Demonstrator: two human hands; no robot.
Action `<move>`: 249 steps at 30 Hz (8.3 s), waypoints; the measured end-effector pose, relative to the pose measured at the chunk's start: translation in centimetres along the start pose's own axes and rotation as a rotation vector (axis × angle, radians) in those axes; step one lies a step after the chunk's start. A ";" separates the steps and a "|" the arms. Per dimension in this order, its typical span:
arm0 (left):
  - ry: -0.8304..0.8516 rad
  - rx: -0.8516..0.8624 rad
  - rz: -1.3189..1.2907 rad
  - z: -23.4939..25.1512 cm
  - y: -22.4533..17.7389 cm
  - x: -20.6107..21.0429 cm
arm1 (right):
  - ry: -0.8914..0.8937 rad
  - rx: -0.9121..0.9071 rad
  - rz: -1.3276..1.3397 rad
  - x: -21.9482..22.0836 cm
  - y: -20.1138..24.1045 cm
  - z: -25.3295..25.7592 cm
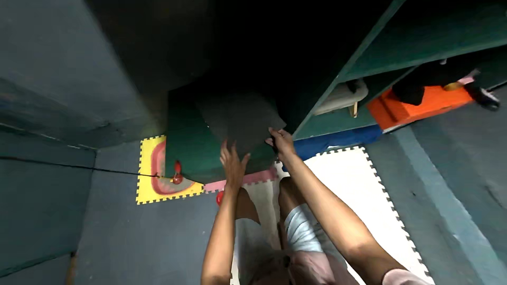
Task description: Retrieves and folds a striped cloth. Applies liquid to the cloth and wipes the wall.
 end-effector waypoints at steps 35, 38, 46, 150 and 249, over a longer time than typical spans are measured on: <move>-0.679 -0.076 0.202 1.2 13.2 -3.4 | 0.261 -0.898 -1.033 11.8 4.4 19.5; -0.682 -0.079 0.206 1.2 13.2 -3.4 | 0.375 -1.001 -1.160 12.8 3.2 19.5; -0.674 -0.073 0.197 1.1 13.3 -3.1 | 0.285 -0.930 -1.212 12.1 3.7 18.4; 1.062 -0.075 -1.049 -15.8 -48.4 -40.6 | 0.066 -0.098 0.330 -22.5 37.0 -53.6; 0.347 -0.295 -0.543 -26.0 -33.2 -38.9 | 0.003 0.175 -0.317 -41.1 30.6 -51.1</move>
Point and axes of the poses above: each hand's wrist, its own z-axis towards the middle knuckle, its own x-axis out of the palm, y = z × x, the point moved 2 cm from there along z, towards the middle knuckle, and after that the axes turned 4 degrees about y, right-handed, at the moved point
